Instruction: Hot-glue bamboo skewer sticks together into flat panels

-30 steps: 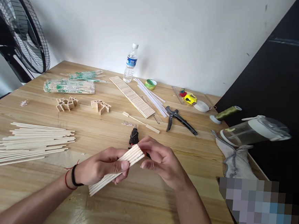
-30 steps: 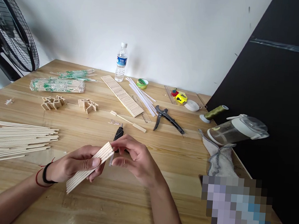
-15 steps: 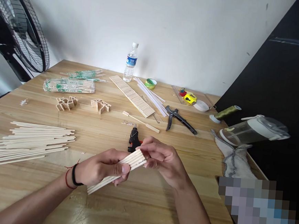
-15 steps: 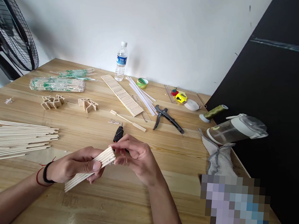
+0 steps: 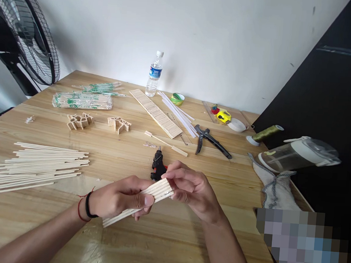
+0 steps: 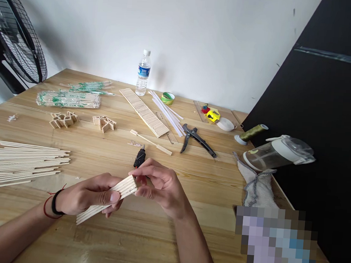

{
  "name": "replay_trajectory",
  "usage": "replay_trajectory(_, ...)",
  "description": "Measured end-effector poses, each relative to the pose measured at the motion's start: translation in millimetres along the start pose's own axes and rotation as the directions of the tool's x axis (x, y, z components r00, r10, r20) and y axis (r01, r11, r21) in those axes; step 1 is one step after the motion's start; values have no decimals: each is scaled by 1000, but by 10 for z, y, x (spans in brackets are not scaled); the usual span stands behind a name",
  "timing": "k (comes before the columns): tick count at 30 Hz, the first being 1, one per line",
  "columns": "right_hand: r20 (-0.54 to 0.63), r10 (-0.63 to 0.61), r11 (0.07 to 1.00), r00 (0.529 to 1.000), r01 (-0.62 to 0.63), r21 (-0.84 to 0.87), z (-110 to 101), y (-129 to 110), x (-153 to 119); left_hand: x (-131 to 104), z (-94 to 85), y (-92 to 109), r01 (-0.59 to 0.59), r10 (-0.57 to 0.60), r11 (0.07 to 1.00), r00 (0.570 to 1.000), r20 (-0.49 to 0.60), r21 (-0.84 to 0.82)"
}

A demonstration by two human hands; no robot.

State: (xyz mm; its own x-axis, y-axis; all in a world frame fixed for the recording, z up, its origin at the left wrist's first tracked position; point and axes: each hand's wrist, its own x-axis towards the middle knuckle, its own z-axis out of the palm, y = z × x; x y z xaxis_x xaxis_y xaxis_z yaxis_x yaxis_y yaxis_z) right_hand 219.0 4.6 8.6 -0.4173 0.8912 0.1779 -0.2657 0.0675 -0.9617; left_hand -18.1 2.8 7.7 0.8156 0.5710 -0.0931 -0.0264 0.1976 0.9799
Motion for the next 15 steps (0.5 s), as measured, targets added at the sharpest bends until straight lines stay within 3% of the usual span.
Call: replay_trajectory(15,0,-29,1000,1000,29,-3,26,49,12,9,32,5,24,-24,1000,999,-31,-17)
